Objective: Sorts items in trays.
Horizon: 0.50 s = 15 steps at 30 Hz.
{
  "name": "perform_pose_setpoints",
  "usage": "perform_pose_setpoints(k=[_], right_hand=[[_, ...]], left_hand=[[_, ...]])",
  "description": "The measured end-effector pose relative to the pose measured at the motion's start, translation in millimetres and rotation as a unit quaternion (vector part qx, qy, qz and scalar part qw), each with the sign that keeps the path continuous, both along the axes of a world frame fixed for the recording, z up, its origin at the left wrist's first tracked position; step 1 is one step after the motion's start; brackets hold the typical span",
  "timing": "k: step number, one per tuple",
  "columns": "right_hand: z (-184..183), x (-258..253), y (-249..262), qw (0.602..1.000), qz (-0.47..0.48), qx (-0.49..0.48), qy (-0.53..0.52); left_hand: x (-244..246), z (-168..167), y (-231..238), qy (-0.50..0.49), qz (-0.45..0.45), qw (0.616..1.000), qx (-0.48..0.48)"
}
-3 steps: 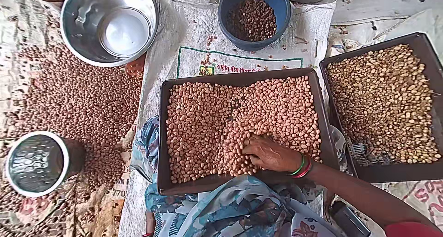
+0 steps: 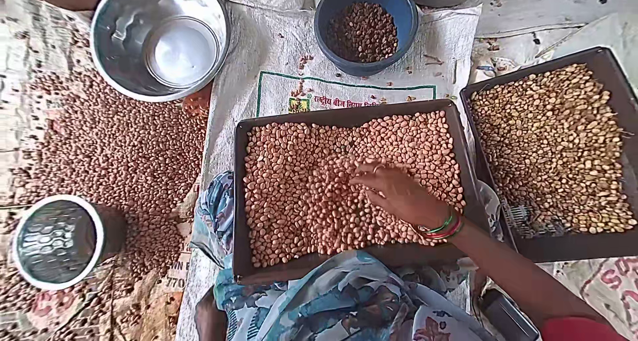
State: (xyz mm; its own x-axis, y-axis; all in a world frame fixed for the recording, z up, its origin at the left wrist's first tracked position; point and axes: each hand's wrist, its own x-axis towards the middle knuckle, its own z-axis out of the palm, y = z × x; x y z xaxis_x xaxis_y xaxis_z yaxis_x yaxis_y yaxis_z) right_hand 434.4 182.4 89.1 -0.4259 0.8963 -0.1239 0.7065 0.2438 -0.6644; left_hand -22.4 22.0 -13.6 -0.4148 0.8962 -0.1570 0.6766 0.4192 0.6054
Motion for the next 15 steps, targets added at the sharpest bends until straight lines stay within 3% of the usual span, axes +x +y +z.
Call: perform_pose_setpoints(k=[1,2,5,8,11,15], right_hand=[[5,12,6,0.996,-0.062,0.061,-0.007],[13,26,10,0.989,-0.113,0.092,-0.013],[23,56,12,0.979,-0.183,0.089,-0.014],[17,42,0,0.985,-0.149,0.091,0.004],[4,6,-10,0.992,-0.106,0.071,-0.005],[-12,-39,-12,0.994,-0.071,0.079,0.001]], left_hand=[[10,24,25,-0.027,0.047,0.998,-0.045],[17,37,45,-0.036,0.058,0.998,-0.015],[38,64,91,-0.108,-0.047,0.988,0.096],[79,85,117,-0.12,-0.167,0.976,0.068],[108,86,121,-0.042,-0.207,0.977,0.038],[109,77,119,0.03,-0.214,0.974,0.061]])
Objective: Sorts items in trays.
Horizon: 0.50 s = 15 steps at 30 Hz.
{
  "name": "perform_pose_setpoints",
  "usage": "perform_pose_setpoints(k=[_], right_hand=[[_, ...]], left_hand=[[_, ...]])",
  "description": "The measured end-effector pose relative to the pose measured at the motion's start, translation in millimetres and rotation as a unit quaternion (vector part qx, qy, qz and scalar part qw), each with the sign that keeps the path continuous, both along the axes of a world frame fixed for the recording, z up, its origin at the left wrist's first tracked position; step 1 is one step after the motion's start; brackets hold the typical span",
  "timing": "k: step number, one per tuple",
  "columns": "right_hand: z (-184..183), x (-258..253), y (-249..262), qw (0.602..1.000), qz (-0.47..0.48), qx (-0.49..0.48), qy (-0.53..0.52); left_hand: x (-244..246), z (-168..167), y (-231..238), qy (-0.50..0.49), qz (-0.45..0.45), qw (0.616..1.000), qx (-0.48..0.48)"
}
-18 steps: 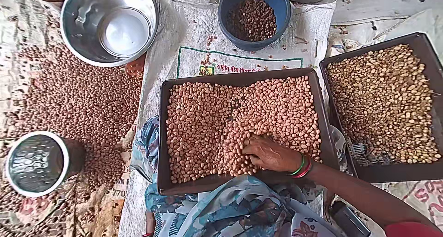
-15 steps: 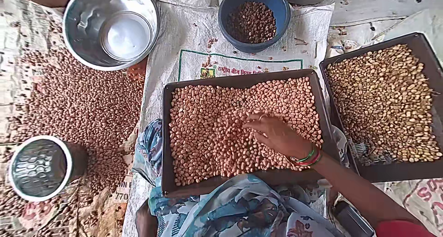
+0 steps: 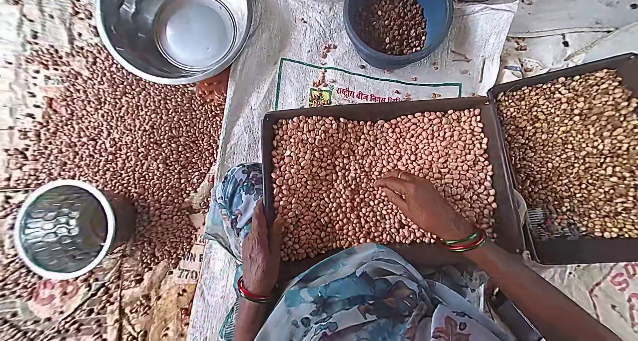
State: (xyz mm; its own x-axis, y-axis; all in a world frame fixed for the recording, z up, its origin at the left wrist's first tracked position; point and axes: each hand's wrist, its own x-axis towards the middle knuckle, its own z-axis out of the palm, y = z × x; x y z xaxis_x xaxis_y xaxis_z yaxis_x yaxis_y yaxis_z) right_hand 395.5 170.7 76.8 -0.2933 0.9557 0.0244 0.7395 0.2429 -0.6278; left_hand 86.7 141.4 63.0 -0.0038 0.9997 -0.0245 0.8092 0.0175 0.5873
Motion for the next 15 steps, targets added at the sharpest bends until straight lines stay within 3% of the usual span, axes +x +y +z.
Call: perform_pose_setpoints(k=[4,7,9,11,13,15], right_hand=[[-5,-52,-4,0.982,0.167,-0.076,0.04],[-13,-58,-21,0.964,0.246,-0.098,0.011],[-6,-30,-31,0.971,0.211,-0.098,-0.047],[11,4,-34,0.976,0.114,-0.112,-0.15],[24,33,-31,0.972,0.018,-0.08,-0.22],[32,51,-22,0.973,-0.016,-0.019,-0.23]], left_hand=[[-2,-3,2,0.008,-0.007,1.0,0.014],[0,-2,4,0.004,-0.003,1.0,0.004],[-2,-4,5,0.0,-0.003,1.0,0.011],[-2,-5,5,-0.006,-0.001,1.0,0.016],[-2,-5,5,-0.011,0.002,1.0,0.014],[-2,-4,5,-0.017,0.004,1.0,0.01]])
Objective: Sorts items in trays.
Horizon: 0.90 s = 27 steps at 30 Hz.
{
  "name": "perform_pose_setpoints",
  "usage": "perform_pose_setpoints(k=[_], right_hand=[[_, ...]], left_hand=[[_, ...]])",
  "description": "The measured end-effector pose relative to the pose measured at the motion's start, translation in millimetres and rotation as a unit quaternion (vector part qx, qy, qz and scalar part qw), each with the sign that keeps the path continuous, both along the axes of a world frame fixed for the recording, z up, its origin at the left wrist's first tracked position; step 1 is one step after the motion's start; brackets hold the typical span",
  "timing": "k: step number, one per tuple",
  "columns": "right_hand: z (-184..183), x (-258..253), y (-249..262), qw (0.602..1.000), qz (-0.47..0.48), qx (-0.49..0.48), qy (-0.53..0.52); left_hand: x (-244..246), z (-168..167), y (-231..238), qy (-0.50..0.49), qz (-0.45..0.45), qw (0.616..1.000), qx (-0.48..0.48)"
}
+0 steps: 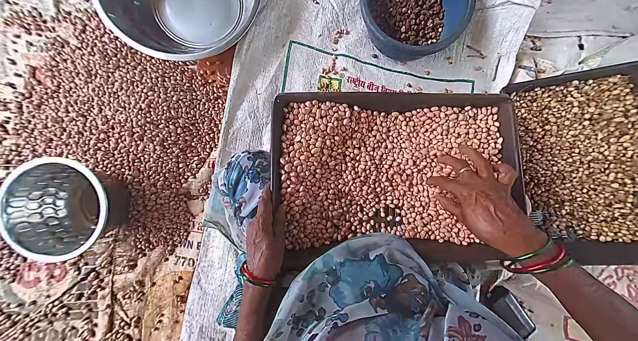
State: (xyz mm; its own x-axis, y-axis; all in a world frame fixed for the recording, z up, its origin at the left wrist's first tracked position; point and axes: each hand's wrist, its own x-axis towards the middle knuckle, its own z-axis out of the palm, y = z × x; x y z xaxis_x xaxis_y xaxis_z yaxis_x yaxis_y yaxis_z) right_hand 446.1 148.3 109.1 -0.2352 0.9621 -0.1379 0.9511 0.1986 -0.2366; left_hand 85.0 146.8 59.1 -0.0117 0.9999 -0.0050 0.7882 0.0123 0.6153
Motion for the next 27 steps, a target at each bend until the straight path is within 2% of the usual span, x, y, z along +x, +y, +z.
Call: perform_pose_setpoints(k=[4,6,8,11,13,15,16,17,19,20,22,23,25,27], right_hand=[[-12,-8,45,0.99,0.021,0.051,0.133],[-29,-24,77,0.979,0.023,0.043,0.2],[-46,-48,102,0.968,0.009,0.011,0.25],[-62,-90,105,0.948,0.034,-0.068,0.309],[-50,-96,89,0.948,0.122,-0.156,0.248],[-18,-78,80,0.94,0.181,-0.272,0.102],[0,-64,78,0.933,0.172,-0.314,0.03],[14,-48,76,0.934,0.137,-0.328,-0.018],[33,-16,72,0.962,0.042,-0.267,-0.049],[39,-4,69,0.974,-0.001,-0.221,-0.049],[42,6,63,0.991,-0.042,-0.127,-0.021],[37,6,61,0.996,-0.035,-0.086,0.011],[15,-9,56,0.995,0.013,-0.02,0.1],[-3,-36,46,0.984,0.055,-0.015,0.167]], left_hand=[[-1,-1,0,-0.007,0.0,1.0,0.012],[-3,-4,-3,0.005,-0.005,0.997,0.075],[-4,-3,-9,0.019,-0.023,0.984,0.176],[-1,8,-21,0.018,-0.106,0.957,0.268],[1,17,-29,0.001,-0.181,0.944,0.275],[-4,22,-32,0.019,-0.22,0.932,0.286],[-11,22,-31,0.023,-0.216,0.933,0.287],[-18,21,-31,0.004,-0.195,0.94,0.28],[-33,11,-30,-0.105,-0.121,0.955,0.249],[-37,5,-30,-0.185,-0.079,0.951,0.233],[-34,-5,-35,-0.344,0.011,0.92,0.188],[-29,-8,-39,-0.4,0.06,0.898,0.172],[-23,-16,-47,-0.447,0.132,0.872,0.151],[-23,-25,-52,-0.473,0.157,0.855,0.145]])
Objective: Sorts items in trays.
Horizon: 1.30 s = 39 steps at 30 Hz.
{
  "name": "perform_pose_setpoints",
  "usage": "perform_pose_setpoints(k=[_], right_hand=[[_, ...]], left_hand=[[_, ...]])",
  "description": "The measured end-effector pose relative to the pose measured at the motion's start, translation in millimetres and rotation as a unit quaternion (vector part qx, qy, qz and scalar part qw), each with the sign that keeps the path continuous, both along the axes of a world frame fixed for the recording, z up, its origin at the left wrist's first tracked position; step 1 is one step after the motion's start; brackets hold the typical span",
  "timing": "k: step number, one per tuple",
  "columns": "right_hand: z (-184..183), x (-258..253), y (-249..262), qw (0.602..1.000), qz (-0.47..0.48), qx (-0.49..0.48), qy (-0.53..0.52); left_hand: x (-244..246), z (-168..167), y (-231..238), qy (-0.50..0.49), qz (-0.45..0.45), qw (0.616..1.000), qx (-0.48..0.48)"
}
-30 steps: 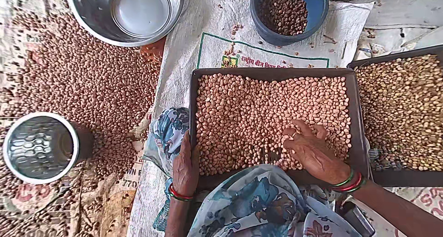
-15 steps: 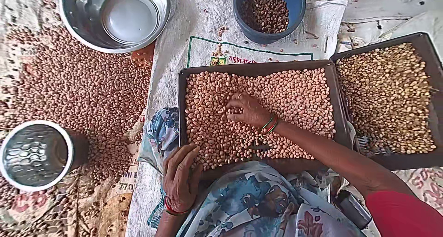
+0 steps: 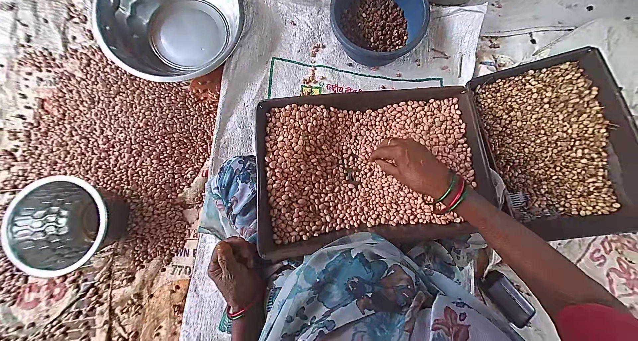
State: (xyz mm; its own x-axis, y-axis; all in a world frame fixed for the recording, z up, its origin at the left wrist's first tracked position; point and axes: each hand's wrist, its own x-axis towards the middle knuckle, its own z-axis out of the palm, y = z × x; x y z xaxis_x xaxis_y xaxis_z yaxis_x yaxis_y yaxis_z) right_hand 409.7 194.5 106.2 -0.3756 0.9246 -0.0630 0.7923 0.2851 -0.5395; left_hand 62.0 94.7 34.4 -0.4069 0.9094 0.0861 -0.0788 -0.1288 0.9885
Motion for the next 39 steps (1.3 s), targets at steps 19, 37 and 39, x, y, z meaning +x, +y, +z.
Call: perform_pose_setpoints(k=[19,37,39], right_hand=[[-30,39,-82,0.989,-0.13,0.065,-0.033],[-45,-116,-14,0.949,0.276,-0.108,0.11],[-41,-95,-13,0.957,0.265,-0.114,0.023]], left_hand=[[-17,-15,17,-0.043,-0.002,0.997,-0.061],[-13,-15,18,-0.048,0.012,0.997,-0.062],[-15,-16,18,-0.049,0.005,0.997,-0.058]])
